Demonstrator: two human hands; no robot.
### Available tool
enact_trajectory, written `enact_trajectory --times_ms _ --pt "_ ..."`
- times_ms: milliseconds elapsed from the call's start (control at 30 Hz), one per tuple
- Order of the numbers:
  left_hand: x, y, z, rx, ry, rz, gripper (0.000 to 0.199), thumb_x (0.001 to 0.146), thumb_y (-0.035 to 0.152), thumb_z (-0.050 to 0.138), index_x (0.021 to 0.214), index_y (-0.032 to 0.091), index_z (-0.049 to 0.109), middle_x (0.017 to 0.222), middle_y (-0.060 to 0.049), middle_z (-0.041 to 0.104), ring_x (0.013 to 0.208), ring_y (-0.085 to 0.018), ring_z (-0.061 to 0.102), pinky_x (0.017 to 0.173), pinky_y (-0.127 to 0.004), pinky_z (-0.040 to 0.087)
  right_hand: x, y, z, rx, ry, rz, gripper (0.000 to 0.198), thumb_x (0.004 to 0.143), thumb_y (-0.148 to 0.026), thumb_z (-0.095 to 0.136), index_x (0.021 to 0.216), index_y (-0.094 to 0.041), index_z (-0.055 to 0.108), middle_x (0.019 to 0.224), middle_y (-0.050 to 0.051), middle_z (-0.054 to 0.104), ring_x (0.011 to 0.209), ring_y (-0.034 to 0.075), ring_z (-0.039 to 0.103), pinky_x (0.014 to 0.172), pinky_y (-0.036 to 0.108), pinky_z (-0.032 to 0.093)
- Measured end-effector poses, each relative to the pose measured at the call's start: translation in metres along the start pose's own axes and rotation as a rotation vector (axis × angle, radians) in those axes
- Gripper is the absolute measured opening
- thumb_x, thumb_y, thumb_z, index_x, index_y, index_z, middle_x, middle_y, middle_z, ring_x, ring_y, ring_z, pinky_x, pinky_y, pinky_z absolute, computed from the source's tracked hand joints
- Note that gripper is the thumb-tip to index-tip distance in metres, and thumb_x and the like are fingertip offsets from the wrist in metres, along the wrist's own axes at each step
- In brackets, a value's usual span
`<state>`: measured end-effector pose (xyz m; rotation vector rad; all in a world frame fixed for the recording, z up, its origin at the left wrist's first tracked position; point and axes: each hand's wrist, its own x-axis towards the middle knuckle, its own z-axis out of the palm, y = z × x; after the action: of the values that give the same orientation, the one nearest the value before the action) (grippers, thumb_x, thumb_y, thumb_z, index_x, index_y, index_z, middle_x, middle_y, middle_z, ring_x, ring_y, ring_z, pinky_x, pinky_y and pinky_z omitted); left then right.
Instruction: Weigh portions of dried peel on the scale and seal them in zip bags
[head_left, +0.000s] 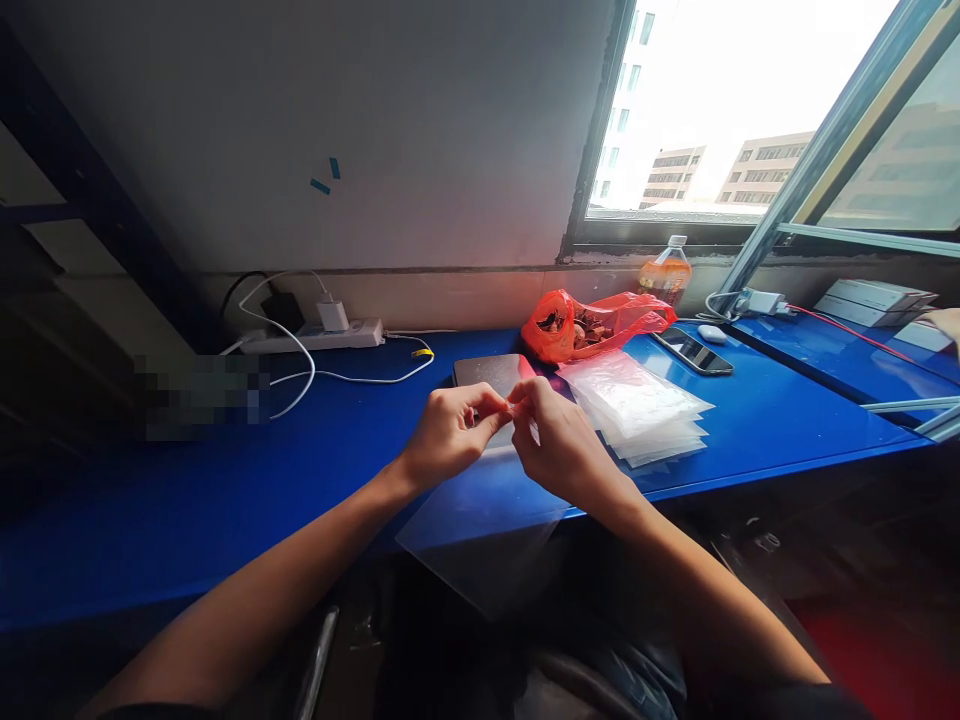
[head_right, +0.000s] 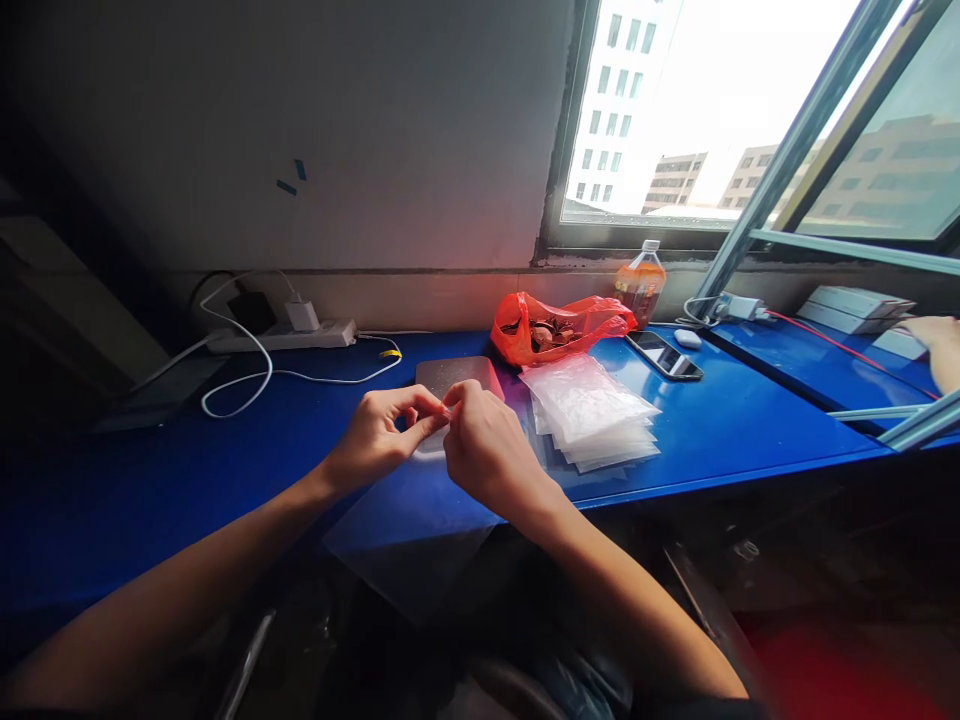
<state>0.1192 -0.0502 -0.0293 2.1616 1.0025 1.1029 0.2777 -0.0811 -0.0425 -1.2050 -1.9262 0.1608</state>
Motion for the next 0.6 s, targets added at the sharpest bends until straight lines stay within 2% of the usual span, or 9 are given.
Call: enact_trajectory --times_ms 133,233,333,400,500,600 --pt "0.003 0.000 -0.010 0.000 0.104 0.057 0.011 0.081 0.023 0.064 0.073 0.019 0.070 0.069 0.000 0.070 0.064 -0.014 0.059 0.062 -0.026 0.044 -0.003 0.005 -0.005 -0.007 0.045 -0.043 0.016 0.083 -0.011 0.045 0.095 -0.020 0.049 0.084 0.007 0.066 0.073 0.019 0.061 0.066 0.029 0.046" --pt "0.006 -0.004 -0.022 -0.067 0.175 0.048 0.010 0.081 0.026 0.066 0.075 0.019 0.070 0.074 -0.001 0.070 0.071 -0.016 0.063 0.067 -0.028 0.046 -0.004 0.010 -0.009 -0.079 0.011 -0.084 0.021 0.083 -0.006 0.043 0.096 -0.020 0.052 0.088 0.008 0.065 0.079 0.020 0.061 0.068 0.030 0.047" --pt "0.009 -0.007 -0.032 -0.110 0.139 0.025 0.010 0.080 0.028 0.067 0.075 0.019 0.069 0.075 -0.001 0.070 0.073 -0.017 0.064 0.067 -0.029 0.047 -0.001 0.013 -0.009 -0.125 -0.081 -0.130 0.026 0.085 -0.005 0.041 0.101 -0.019 0.057 0.093 0.010 0.063 0.079 0.020 0.060 0.068 0.030 0.047" --pt "0.009 -0.007 -0.036 -0.096 0.101 0.017 0.011 0.081 0.028 0.067 0.075 0.019 0.069 0.075 -0.001 0.070 0.074 -0.017 0.064 0.069 -0.029 0.047 0.004 0.012 -0.006 -0.090 -0.092 -0.149 0.022 0.087 -0.010 0.045 0.101 -0.019 0.059 0.094 0.009 0.062 0.077 0.018 0.060 0.067 0.030 0.047" --pt "0.008 -0.008 -0.036 -0.056 0.065 0.024 0.011 0.082 0.028 0.066 0.076 0.019 0.069 0.076 -0.001 0.070 0.075 -0.017 0.064 0.071 -0.029 0.047 0.013 0.008 0.000 0.014 -0.019 -0.145 0.007 0.090 -0.022 0.053 0.092 -0.021 0.059 0.090 0.006 0.063 0.076 0.017 0.060 0.066 0.029 0.047" --pt "0.007 -0.009 -0.029 -0.056 0.039 0.030 0.014 0.085 0.032 0.065 0.079 0.019 0.069 0.079 -0.001 0.070 0.076 -0.017 0.064 0.070 -0.029 0.047 0.019 0.004 0.005 0.119 0.075 -0.122 0.012 0.089 -0.020 0.053 0.100 -0.020 0.057 0.088 0.005 0.066 0.076 0.017 0.061 0.069 0.029 0.048"
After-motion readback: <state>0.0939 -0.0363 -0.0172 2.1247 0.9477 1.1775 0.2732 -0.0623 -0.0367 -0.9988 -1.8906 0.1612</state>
